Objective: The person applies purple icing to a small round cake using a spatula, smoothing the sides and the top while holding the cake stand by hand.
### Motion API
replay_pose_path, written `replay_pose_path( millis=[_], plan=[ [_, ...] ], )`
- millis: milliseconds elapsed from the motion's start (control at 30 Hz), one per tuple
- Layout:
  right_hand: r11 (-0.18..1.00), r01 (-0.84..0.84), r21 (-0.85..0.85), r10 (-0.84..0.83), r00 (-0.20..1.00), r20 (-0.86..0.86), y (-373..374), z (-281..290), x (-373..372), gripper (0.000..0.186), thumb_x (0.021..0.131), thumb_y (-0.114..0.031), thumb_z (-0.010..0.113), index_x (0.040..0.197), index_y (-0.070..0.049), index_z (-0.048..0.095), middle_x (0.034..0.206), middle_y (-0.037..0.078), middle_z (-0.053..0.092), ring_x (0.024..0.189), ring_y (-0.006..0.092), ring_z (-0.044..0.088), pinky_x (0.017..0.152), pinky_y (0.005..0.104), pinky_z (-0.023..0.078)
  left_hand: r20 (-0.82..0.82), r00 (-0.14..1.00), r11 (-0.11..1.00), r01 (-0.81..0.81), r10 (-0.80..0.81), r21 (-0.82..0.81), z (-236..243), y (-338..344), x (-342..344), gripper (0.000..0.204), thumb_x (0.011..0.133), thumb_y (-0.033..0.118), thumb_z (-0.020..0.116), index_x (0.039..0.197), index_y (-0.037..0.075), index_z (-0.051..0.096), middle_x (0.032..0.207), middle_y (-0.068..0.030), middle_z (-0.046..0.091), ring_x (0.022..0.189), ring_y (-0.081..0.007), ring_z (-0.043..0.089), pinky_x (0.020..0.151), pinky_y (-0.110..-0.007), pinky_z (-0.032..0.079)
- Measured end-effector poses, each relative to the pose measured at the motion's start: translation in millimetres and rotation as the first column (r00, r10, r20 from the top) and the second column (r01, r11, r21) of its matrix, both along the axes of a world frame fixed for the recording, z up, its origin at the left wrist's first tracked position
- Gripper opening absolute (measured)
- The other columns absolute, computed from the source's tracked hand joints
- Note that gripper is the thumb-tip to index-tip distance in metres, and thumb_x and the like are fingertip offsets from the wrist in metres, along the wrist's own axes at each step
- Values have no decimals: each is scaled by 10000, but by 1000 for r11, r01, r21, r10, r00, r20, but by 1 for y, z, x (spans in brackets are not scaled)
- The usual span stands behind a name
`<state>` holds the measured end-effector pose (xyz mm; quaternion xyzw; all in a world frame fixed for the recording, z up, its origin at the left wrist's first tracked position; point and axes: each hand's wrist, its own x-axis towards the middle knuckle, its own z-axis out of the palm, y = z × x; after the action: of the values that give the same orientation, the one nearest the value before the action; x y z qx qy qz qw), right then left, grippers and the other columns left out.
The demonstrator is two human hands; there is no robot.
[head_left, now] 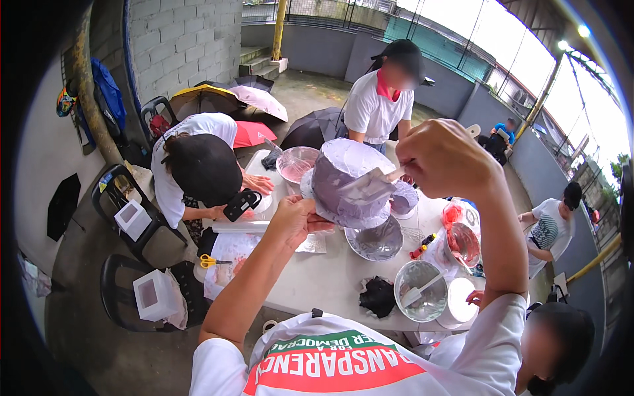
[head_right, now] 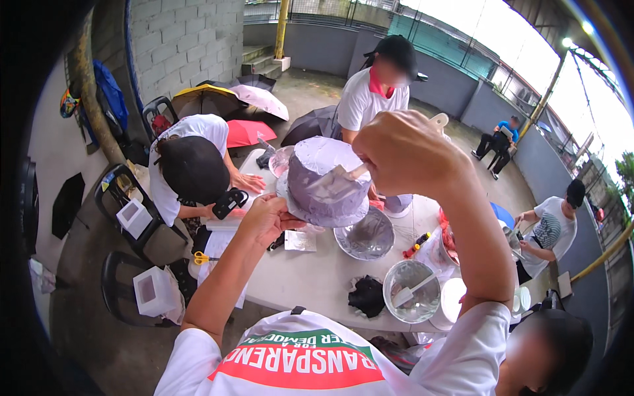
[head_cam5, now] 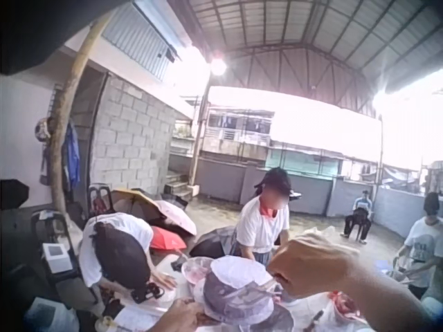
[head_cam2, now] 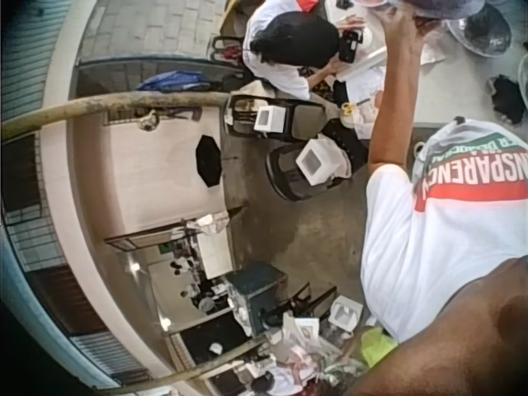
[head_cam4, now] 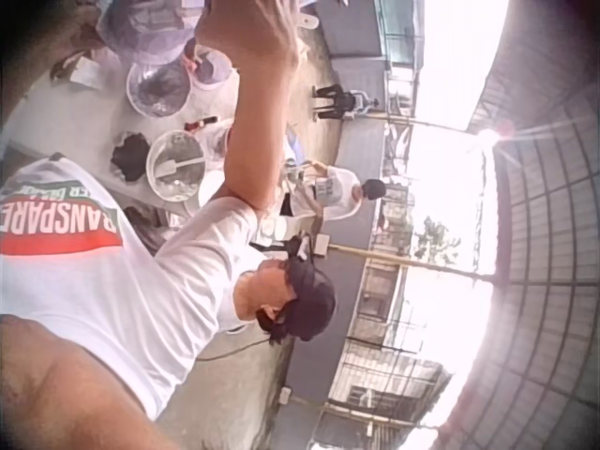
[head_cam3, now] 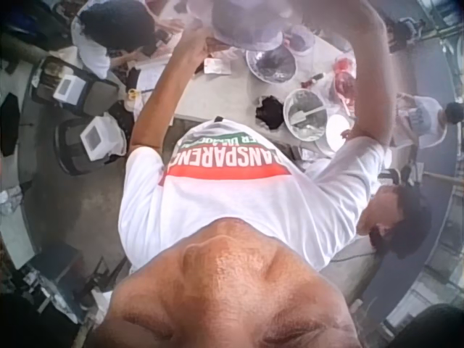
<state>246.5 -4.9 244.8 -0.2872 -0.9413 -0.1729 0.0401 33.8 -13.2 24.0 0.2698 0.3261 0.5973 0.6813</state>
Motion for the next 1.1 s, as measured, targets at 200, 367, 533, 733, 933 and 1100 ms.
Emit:
replay_pose_path(
  millis=[200, 367, 533, 733, 933, 1100],
  plan=[
    [988, -92, 124, 106, 988, -112, 4, 13, 11, 54, 617, 20, 609, 624, -28, 583, 593, 124, 559, 598, 292, 588, 574, 375, 459, 14, 1000, 1000, 23, -23, 4, 0, 0, 0, 188, 767, -30, 471, 909, -145, 516, 815, -263, 638, 666, -333, 678, 562, -394, 606],
    [990, -100, 97, 109, 990, -90, -4, 20, 10, 58, 618, 19, 614, 635, -32, 594, 599, 119, 567, 587, 289, 582, 548, 364, 452, 21, 1000, 1000, 4, -4, 8, -2, 1, -2, 186, 769, -28, 477, 904, -151, 512, 808, -263, 638, 663, -334, 677, 559, -392, 607],
    [999, -49, 23, 50, 998, -43, 3, 1, -1, 24, 610, -13, 612, 617, -24, 592, 607, 107, 571, 593, 286, 579, 575, 389, 460, 30, 999, 1000, 19, -19, 2, 0, -1, 0, 179, 766, -27, 490, 903, -140, 517, 808, -253, 641, 662, -326, 679, 559, -390, 607],
    [993, -80, 92, 95, 980, -174, 3, 26, 9, 68, 627, 9, 646, 640, -6, 581, 599, 122, 566, 599, 278, 596, 549, 355, 464, 18, 1000, 1000, 25, -25, -3, -3, 0, -3, 179, 770, -23, 495, 906, -137, 518, 815, -251, 641, 663, -320, 679, 568, -394, 607],
    [996, -84, -43, 80, 993, -91, -12, 6, 11, 80, 638, 21, 654, 681, -20, 601, 683, 101, 598, 651, 273, 608, 602, 373, 474, 77, 997, 1000, 24, -24, 10, -11, 7, -11, 169, 770, -27, 489, 905, -124, 520, 830, -232, 641, 686, -316, 680, 594, -396, 607],
    [999, -32, 22, 31, 999, 31, -14, -28, 6, 31, 665, -23, 642, 676, -37, 617, 694, 93, 604, 682, 268, 617, 631, 377, 480, 34, 999, 999, 29, -30, 16, -1, 4, -9, 178, 778, -13, 481, 922, -99, 539, 819, -198, 648, 699, -290, 681, 605, -400, 605]
  ],
)
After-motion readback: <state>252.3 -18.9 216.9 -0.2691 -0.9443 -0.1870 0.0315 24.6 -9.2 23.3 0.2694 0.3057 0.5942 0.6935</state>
